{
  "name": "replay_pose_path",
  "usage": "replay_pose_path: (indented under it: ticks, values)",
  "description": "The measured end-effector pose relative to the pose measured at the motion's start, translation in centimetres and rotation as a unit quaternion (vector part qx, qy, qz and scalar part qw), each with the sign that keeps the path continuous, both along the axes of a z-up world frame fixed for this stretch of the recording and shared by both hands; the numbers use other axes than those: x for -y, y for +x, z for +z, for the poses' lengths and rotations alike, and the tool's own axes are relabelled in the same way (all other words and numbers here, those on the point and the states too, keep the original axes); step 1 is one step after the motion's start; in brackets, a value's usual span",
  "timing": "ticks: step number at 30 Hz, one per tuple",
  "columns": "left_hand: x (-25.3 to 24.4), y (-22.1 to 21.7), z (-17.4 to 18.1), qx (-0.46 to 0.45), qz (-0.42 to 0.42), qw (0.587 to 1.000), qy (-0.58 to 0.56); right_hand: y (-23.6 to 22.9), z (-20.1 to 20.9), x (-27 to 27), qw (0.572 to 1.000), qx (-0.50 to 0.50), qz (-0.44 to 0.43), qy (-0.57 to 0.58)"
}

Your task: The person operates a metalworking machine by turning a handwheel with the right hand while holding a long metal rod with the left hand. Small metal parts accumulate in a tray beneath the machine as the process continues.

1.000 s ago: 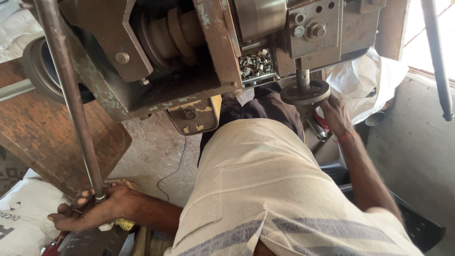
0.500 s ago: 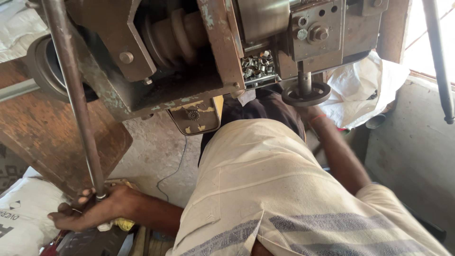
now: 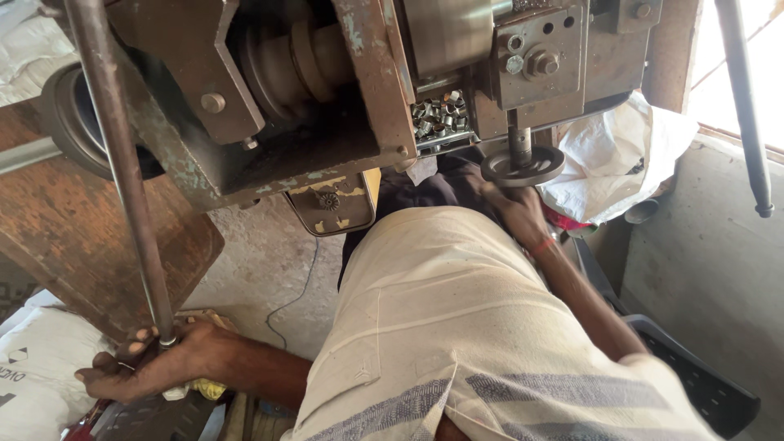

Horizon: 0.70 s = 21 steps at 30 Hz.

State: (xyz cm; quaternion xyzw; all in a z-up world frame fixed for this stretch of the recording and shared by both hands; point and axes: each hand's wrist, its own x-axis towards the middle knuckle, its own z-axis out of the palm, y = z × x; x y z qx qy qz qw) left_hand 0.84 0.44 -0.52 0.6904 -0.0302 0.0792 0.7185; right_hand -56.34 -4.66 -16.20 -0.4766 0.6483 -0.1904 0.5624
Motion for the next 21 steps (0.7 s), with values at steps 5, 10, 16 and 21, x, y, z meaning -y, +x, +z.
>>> replay_pose_path:
  ticks: [5, 10, 16, 21]
  values:
    - [-0.9, 0.5, -0.3, 0.009, -0.001, 1.000, 0.012, -0.3, 2.8, 0.8, 0.941, -0.105, -0.314, 0.072]
    - [-0.7, 0.4, -0.4, 0.002, 0.006, 1.000, 0.000, -1.5, 2.8, 2.6, 0.937, -0.186, -0.296, -0.008]
    - [-0.5, 0.4, -0.3, 0.004, 0.008, 1.000, 0.000, -2.0, 1.1, 2.8, 0.936, -0.209, -0.282, -0.031]
    - [-0.7, 0.5, -0.2, -0.010, -0.001, 1.000, -0.007, -3.0, 1.5, 1.6, 0.927, -0.134, -0.349, 0.037]
